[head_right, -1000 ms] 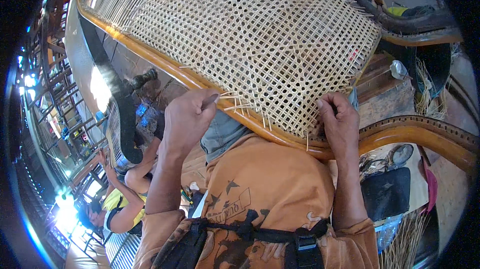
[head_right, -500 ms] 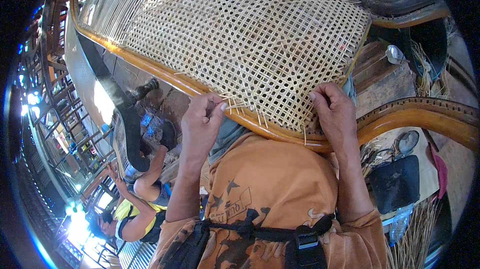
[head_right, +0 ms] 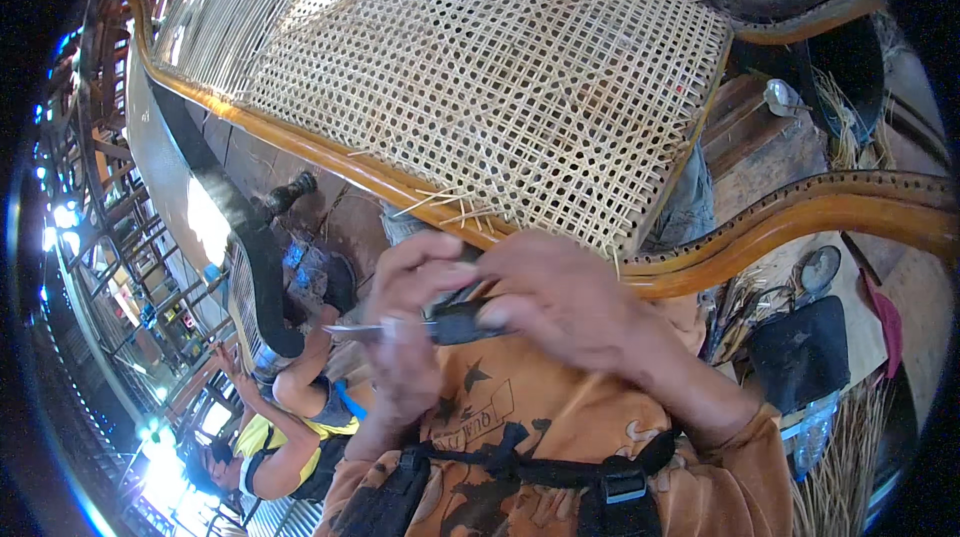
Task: Repairing a rattan chair by weaving and securing the mesh seat using tools.
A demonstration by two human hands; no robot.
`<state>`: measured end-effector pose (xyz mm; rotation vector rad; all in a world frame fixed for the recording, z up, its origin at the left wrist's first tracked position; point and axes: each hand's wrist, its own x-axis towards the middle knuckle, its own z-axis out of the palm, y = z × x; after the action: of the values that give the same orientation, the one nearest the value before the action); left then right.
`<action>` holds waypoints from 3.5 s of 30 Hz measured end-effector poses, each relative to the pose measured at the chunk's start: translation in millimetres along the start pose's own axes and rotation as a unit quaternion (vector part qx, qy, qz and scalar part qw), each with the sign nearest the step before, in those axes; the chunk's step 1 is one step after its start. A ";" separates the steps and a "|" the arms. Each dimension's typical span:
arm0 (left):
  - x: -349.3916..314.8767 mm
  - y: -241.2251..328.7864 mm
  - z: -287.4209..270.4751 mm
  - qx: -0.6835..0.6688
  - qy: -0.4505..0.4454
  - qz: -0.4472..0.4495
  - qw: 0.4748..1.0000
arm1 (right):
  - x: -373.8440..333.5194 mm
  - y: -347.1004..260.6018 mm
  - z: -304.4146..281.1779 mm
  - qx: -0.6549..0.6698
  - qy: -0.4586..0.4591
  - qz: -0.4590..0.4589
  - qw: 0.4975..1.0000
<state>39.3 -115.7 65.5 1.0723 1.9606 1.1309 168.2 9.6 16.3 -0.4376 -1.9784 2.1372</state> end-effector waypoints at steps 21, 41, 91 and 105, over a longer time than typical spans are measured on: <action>32.9 -79.1 -24.9 0.275 0.010 0.023 0.961 | 22.6 13.5 21.6 0.213 0.021 0.483 0.849; 34.0 -90.8 -26.3 0.284 0.000 0.023 0.959 | 42.1 17.8 17.4 0.267 -0.001 0.530 0.805; 24.4 -103.9 -33.3 0.166 0.039 0.049 0.984 | 61.6 36.0 30.7 -0.424 -0.040 0.167 0.889; 25.7 -102.5 -32.2 0.181 0.020 0.042 0.982 | 59.4 42.8 14.2 -0.424 -0.107 0.115 0.892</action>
<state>-33.5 -136.5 -15.0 1.3370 2.2266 0.8614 110.1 12.7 -30.3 -0.5943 -3.0741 1.3308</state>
